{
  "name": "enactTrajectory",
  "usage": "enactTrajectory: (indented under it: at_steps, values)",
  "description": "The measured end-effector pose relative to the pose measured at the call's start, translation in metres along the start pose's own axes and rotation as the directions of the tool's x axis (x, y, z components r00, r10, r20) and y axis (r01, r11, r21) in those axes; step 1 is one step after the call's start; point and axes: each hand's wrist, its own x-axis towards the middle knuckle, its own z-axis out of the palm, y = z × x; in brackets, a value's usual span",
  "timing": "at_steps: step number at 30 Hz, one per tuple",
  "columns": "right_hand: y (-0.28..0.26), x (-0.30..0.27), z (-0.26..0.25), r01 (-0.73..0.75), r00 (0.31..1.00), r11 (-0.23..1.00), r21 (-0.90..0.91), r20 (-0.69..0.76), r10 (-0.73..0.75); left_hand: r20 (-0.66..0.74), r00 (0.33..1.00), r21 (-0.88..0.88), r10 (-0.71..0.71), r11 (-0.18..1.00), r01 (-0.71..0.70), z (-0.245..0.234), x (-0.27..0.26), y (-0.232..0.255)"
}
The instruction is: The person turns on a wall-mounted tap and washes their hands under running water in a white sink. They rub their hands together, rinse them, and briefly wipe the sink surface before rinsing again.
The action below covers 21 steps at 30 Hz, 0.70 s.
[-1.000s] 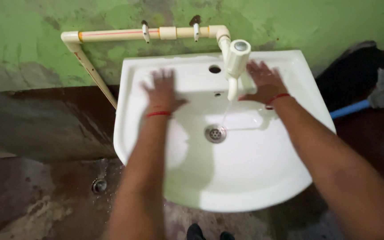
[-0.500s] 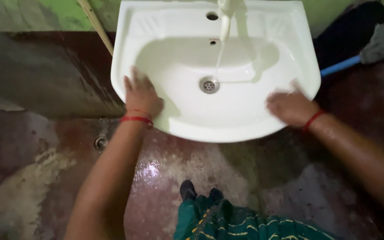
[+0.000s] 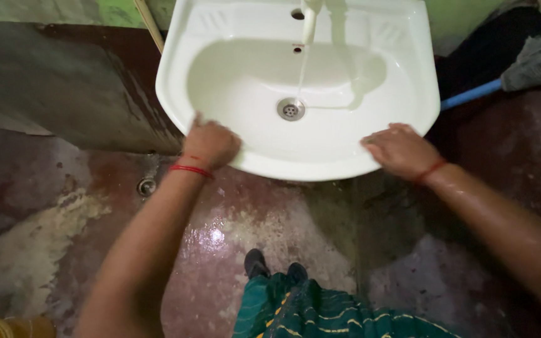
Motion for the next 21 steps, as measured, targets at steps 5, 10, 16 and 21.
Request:
enactTrajectory:
  at_steps: [5, 10, 16, 21]
  values:
    - [-0.036, 0.018, 0.023, -0.224, 0.939, 0.974, -0.015, 0.263, 0.22, 0.06, 0.997, 0.059, 0.046, 0.997, -0.049, 0.011, 0.004, 0.015]
    - [-0.101, 0.07, 0.061, -0.277, 0.901, 0.94, 0.2, 0.395, 0.182, 0.267, 0.952, -0.161, 0.147, 0.981, -0.107, 0.013, 0.013, 0.084]
    - [-0.001, 0.068, 0.027, -0.354, 0.557, 0.92, -0.166, 0.753, 0.35, 0.411, 0.909, 0.118, -0.068, 0.993, 0.021, -0.028, 0.014, 0.002]
    - [-0.013, 0.088, 0.035, -0.375, 0.485, 0.918, -0.127, 0.818, 0.311, 0.497, 0.852, 0.156, -0.165, 0.983, 0.1, -0.022, 0.026, 0.001]
